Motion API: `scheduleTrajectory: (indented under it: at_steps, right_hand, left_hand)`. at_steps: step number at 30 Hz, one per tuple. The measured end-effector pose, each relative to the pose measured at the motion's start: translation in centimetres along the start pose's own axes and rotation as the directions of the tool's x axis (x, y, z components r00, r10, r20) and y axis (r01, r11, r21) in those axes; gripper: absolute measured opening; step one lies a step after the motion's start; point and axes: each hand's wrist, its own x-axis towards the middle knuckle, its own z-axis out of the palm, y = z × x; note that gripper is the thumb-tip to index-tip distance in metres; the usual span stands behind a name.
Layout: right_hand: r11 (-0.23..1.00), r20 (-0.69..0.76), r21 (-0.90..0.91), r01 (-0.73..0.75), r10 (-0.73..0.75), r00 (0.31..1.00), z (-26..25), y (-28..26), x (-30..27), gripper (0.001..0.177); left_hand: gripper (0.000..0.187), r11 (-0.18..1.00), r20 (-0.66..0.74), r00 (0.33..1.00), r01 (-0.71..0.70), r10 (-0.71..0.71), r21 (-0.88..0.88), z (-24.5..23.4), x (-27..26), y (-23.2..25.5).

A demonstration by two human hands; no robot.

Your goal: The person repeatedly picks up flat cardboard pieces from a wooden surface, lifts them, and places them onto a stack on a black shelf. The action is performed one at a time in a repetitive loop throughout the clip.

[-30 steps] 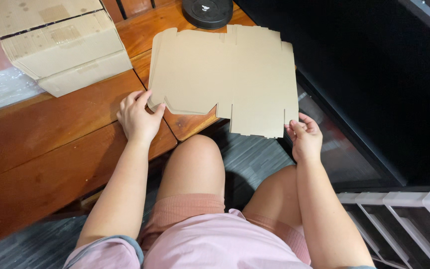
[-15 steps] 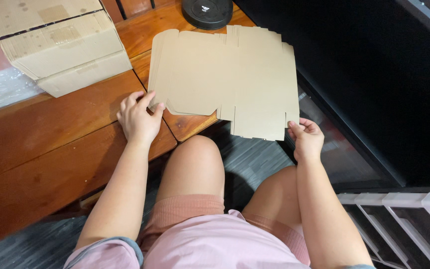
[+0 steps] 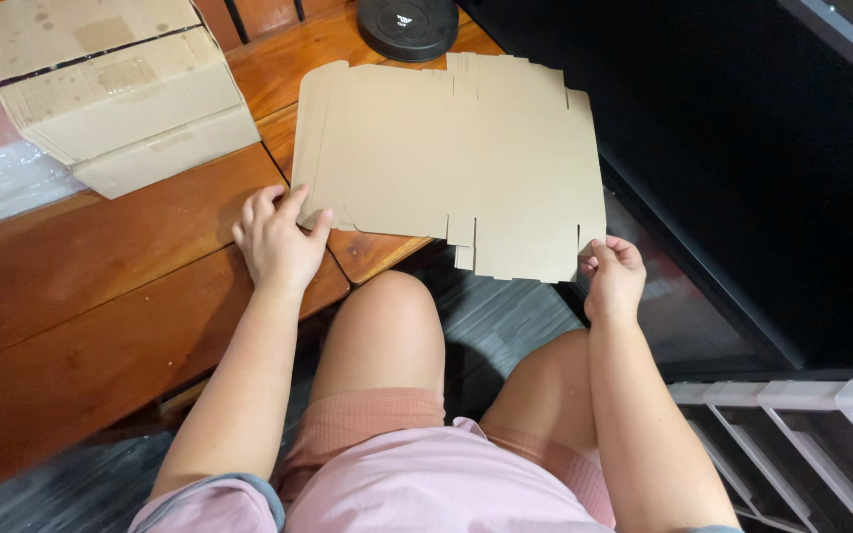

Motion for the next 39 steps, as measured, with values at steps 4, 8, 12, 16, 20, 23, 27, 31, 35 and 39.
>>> scheduleTrajectory:
  at_steps: [4,8,12,16,20,23,27,31,35,39]
  right_hand:
    - [0.998,-0.014,0.058,-0.019,0.02,1.0,0.0,-0.9,-0.7,0.008]
    - [0.989,-0.039,0.134,-0.066,0.072,0.997,-0.5,-1.2,-0.4,0.008]
    - [0.979,-0.069,0.166,-0.122,0.135,0.988,-0.8,-1.6,-0.2,0.008]
    - [0.961,-0.054,0.231,-0.151,0.168,0.984,-1.0,-2.4,-0.9,0.009]
    - [0.811,0.154,0.493,-0.314,0.274,0.949,-0.9,-3.9,-2.0,0.025]
    - [0.715,0.288,0.586,-0.382,0.256,0.922,1.1,-8.5,-5.4,0.048]
    - [0.677,0.369,0.61,-0.412,0.218,0.904,3.9,-13.4,-9.2,0.072]
    - [0.67,0.358,0.631,-0.392,0.197,0.913,6.4,-16.2,-11.4,0.066]
    - [0.721,0.45,0.569,-0.395,0.129,0.884,9.0,-18.0,-13.0,0.066]
    - [0.831,0.47,0.446,-0.331,0.098,0.877,11.0,-18.5,-14.0,0.072]
  left_hand:
    - [0.038,0.996,0.018,0.996,-0.086,0.086,-0.031,-1.6,-0.3,1.5]
    - [0.032,0.987,0.131,0.98,-0.143,0.152,-0.079,-2.5,-0.3,2.2]
    - [0.032,0.984,0.244,0.956,-0.138,0.162,-0.111,-2.7,0.0,2.3]
    - [0.034,0.987,0.294,0.945,-0.113,0.143,-0.114,-2.7,0.2,2.4]
    - [0.035,0.989,0.324,0.937,-0.104,0.134,-0.109,-2.8,0.4,2.2]
    - [0.036,0.989,0.337,0.933,-0.097,0.129,-0.112,-2.8,0.4,2.3]
    - [0.037,0.99,0.34,0.932,-0.095,0.124,-0.103,-2.7,0.4,2.1]
    - [0.037,0.991,0.342,0.932,-0.089,0.119,-0.103,-2.5,0.4,2.1]
    - [0.037,0.99,0.343,0.932,-0.09,0.121,-0.106,-2.8,0.4,2.1]
    - [0.037,0.99,0.345,0.93,-0.095,0.126,-0.104,-2.5,0.5,2.0]
